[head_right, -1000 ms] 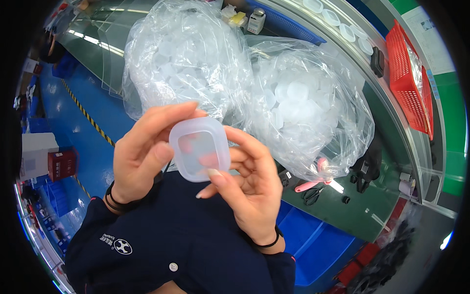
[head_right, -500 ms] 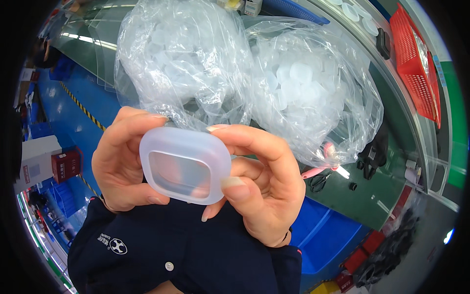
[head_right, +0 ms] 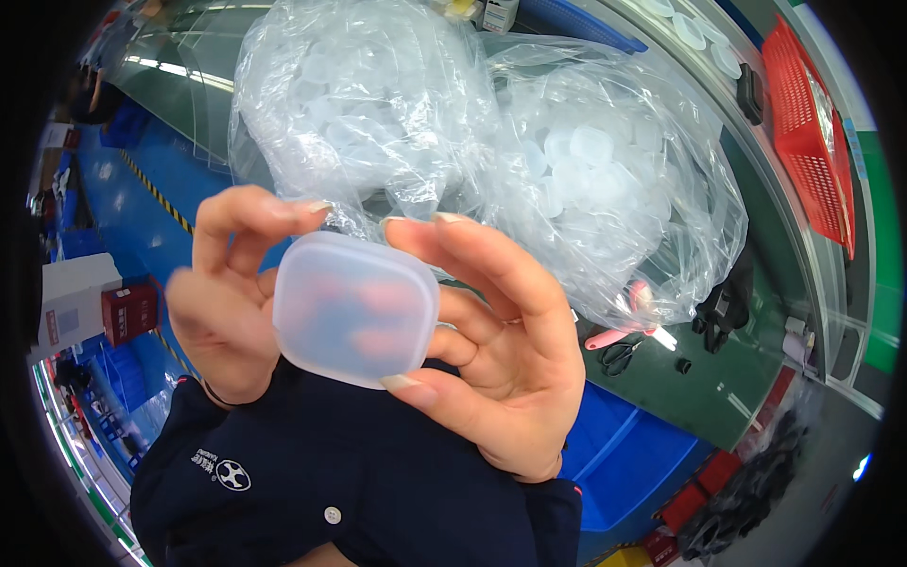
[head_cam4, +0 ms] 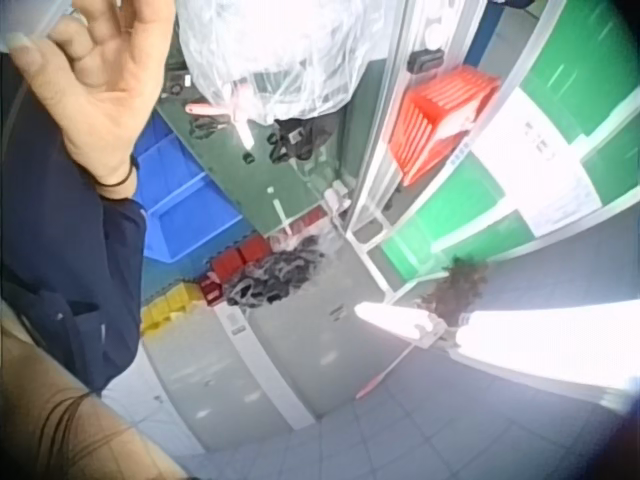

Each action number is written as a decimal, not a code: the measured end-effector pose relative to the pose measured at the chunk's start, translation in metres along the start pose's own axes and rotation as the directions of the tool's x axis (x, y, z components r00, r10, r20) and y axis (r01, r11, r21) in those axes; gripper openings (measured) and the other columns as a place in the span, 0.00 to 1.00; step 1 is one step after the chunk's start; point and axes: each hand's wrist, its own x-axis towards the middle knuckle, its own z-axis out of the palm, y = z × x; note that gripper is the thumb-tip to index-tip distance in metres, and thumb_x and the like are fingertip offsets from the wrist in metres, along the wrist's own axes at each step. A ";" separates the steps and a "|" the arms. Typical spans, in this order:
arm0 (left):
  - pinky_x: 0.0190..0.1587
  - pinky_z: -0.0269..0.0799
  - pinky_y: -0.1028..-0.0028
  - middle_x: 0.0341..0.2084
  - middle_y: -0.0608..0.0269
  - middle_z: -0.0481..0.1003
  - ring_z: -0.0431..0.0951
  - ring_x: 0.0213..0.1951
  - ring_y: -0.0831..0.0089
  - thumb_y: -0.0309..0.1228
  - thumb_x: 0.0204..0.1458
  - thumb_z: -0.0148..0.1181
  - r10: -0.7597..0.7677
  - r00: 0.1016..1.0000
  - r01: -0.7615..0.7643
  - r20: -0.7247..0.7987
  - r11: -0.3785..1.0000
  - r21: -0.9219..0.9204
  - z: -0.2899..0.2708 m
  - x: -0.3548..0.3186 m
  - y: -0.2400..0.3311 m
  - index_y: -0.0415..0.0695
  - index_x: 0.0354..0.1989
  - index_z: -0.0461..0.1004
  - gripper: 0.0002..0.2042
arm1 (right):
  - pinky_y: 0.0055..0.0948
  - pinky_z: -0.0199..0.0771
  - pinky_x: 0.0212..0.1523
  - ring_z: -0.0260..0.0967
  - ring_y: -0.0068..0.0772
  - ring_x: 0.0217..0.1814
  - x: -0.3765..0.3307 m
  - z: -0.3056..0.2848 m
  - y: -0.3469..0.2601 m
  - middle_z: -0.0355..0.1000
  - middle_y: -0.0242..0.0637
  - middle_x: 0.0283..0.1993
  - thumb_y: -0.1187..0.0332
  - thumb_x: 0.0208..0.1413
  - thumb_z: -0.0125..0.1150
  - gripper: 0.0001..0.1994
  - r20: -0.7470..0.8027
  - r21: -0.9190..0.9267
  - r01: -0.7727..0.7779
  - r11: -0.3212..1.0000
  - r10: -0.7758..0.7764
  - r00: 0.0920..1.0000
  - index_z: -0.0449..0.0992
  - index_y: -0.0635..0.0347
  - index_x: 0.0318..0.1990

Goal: Inspecting and sorting small plastic caps at a manufacturing workstation.

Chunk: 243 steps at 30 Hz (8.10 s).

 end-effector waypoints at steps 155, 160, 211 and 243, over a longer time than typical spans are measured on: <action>0.27 0.74 0.68 0.44 0.39 0.63 0.69 0.43 0.53 0.37 0.48 0.42 -0.642 0.725 0.379 -0.249 0.674 -0.634 -0.023 0.003 -0.007 0.37 0.53 0.49 0.25 | 0.18 0.71 0.19 0.68 0.29 0.27 0.001 -0.003 0.011 0.67 0.51 0.37 0.71 0.53 0.44 0.18 -0.076 -0.204 -0.047 0.978 0.032 0.997 0.57 0.75 0.49; 0.25 0.73 0.73 0.43 0.43 0.65 0.69 0.43 0.57 0.31 0.42 0.46 -0.510 0.801 0.376 -0.312 0.836 -0.401 -0.024 -0.009 -0.009 0.36 0.50 0.58 0.23 | 0.16 0.65 0.16 0.65 0.23 0.18 0.004 0.002 0.007 0.69 0.48 0.30 0.65 0.54 0.44 0.20 -0.015 -0.238 0.032 0.971 -0.037 0.999 0.58 0.76 0.47; 0.33 0.67 0.75 0.34 0.52 0.63 0.68 0.33 0.68 0.34 0.40 0.60 -0.026 0.972 0.089 -0.234 0.961 0.260 0.005 -0.003 0.004 0.38 0.39 0.68 0.18 | 0.33 0.57 0.54 0.54 0.41 0.57 -0.007 0.016 -0.001 0.53 0.60 0.54 0.69 0.38 0.60 0.40 -0.230 -0.276 -0.067 0.959 0.002 0.973 0.42 0.71 0.57; 0.35 0.62 0.77 0.28 0.62 0.66 0.68 0.33 0.72 0.32 0.46 0.50 -0.646 0.756 0.609 0.104 0.753 0.250 -0.025 -0.012 -0.017 0.38 0.35 0.71 0.11 | 0.36 0.61 0.52 0.59 0.46 0.52 -0.012 -0.014 0.006 0.60 0.60 0.48 0.91 0.38 0.52 0.31 0.171 -0.008 0.183 0.983 -0.179 0.969 0.50 0.68 0.53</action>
